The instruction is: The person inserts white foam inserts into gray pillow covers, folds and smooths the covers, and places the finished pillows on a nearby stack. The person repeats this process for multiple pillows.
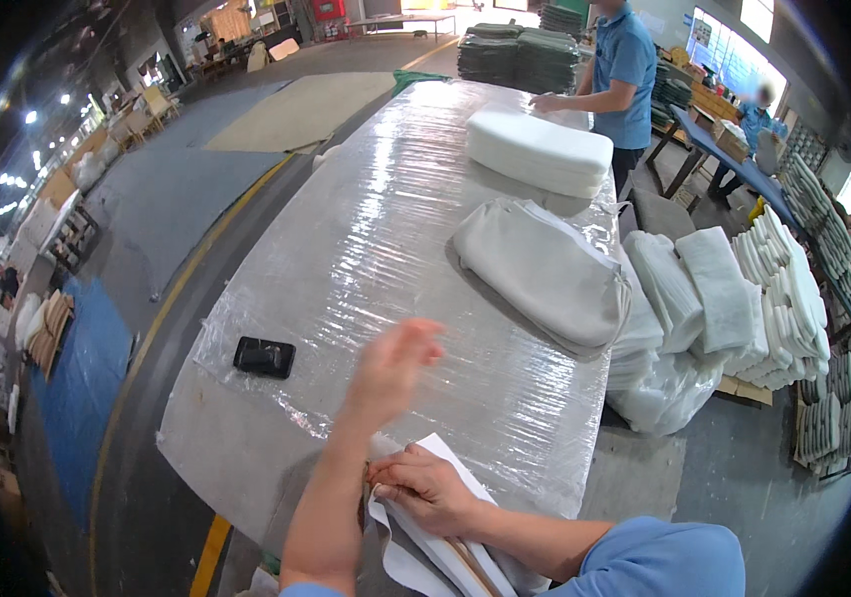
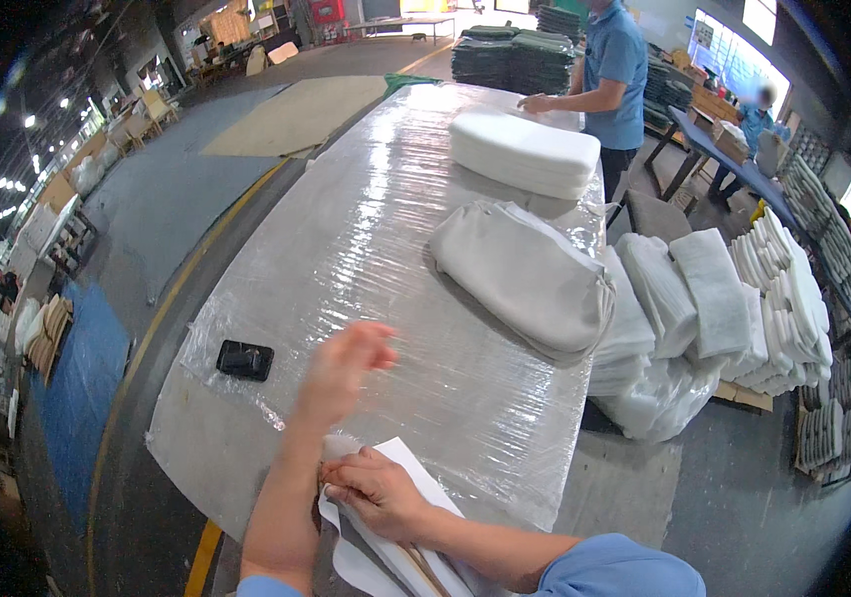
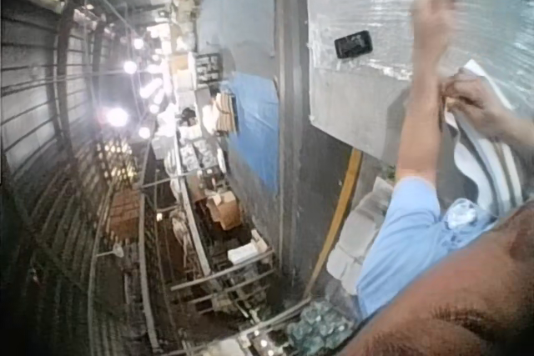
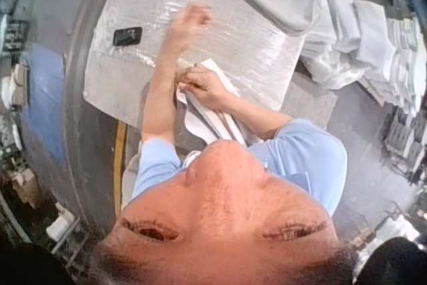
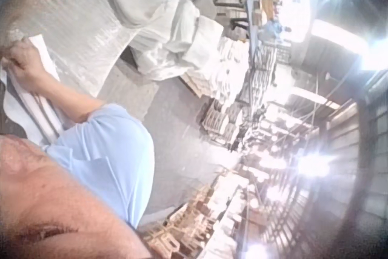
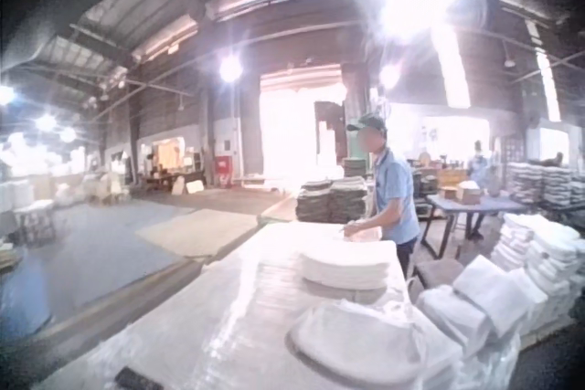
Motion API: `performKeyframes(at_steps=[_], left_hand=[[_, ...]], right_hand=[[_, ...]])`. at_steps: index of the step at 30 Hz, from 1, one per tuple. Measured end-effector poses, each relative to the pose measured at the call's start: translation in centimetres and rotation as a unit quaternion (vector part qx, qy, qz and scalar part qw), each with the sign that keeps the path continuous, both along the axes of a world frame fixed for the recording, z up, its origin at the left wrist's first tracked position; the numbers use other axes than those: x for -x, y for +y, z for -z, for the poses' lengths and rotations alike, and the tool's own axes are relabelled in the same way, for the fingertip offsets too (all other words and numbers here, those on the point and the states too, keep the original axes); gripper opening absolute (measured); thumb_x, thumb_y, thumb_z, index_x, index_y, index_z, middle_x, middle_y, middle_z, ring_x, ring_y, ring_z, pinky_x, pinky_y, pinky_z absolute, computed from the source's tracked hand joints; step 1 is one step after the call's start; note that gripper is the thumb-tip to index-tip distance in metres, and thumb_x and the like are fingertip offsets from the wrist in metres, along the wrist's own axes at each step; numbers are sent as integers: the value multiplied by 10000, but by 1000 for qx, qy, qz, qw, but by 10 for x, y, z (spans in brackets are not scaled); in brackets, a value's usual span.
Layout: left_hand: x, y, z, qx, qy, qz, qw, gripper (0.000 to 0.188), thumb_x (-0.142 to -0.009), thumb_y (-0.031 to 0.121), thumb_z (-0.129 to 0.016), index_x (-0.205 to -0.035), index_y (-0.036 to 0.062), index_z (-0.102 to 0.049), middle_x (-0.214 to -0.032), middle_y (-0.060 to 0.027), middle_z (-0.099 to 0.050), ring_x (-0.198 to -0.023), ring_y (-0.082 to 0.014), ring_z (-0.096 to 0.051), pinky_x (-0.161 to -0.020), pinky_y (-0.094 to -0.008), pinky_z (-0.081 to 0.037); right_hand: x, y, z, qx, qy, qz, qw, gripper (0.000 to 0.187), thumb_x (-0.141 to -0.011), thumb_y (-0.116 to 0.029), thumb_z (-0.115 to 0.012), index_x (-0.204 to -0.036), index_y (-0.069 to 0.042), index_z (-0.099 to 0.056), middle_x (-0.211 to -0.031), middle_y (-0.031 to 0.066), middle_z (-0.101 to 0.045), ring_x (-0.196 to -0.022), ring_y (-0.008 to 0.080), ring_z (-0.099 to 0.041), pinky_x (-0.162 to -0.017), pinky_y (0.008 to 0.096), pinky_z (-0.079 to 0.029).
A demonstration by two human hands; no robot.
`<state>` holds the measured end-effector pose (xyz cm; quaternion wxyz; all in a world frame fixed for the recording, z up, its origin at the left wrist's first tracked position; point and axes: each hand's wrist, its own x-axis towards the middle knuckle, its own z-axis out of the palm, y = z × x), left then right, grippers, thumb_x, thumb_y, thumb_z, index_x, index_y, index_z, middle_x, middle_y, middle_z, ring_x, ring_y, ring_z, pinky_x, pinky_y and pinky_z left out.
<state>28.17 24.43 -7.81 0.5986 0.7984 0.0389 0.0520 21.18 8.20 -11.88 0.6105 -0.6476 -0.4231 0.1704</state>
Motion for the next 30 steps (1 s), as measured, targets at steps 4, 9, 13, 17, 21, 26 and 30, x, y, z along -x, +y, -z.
performKeyframes(at_steps=[4, 9, 13, 17, 21, 26, 30], left_hand=[[46, 25, 29, 111, -26, -94, 989, 605, -1119, 529, -415, -1184, 10, -719, -953, -99, -746, -928, -187, -705, -857, -358, -534], [79, 6, 74, 273, 38, -89, 957, 736, -1119, 585, -331, -1047, -23, -738, -844, -108, -720, -822, -175, -673, -805, -314, -518], [77, 6, 68, 240, 82, -82, 964, 780, -1113, 615, -303, -1039, -29, -737, -800, -113, -709, -765, -172, -653, -789, -304, -510], [80, 11, 67, 261, 105, -53, 958, 828, -1104, 655, -265, -1142, -28, -729, -802, -106, -703, -766, -157, -650, -785, -293, -504], [66, 21, 55, 260, 108, -30, 959, 884, -1071, 734, -249, -1291, -5, -682, -852, -101, -704, -800, -161, -656, -799, -303, -510], [69, 22, 61, 361, 139, 7, 922, 961, -1020, 813, -236, -1468, 17, -535, -986, -139, -721, -903, -214, -695, -849, -345, -551], [73, 32, 49, 285, 133, 23, 949, 1008, -998, 841, -212, -1515, 27, -502, -1100, -171, -713, -1025, -261, -693, -935, -419, -558]], right_hand=[[-11, -11, -2, -22, 2, 4, 1000, 97, -990, -130, -703, -996, -34, -718, -1137, 66, -748, -1005, 264, -659, -900, 388, -502], [-12, -15, -5, -21, 14, 13, 1000, 93, -990, -115, -702, -990, -22, -715, -1110, 63, -750, -999, 257, -668, -906, 383, -506], [-18, -13, -8, -31, -26, 1, 999, 77, -985, -104, -706, -997, -29, -715, -1088, 58, -744, -996, 270, -673, -927, 393, -517], [-31, -9, -2, 7, -5, -88, 996, 88, -984, -113, -714, -1025, -36, -722, -1099, 68, -733, -988, 262, -677, -923, 393, -532], [-66, -2, -14, 39, 18, -189, 981, 146, -991, -162, -719, -1091, -56, -731, -1123, 71, -725, -1000, 230, -686, -896, 372, -539], [-70, 9, -20, -3, -115, -201, 973, 181, -999, -210, -711, -1144, -103, -733, -1098, 36, -711, -1014, 246, -681, -881, 387, -540], [-53, 10, -16, 20, -86, -204, 975, 169, -982, -221, -710, -1072, -78, -717, -1049, 66, -697, -1024, 319, -664, -914, 413, -530]])
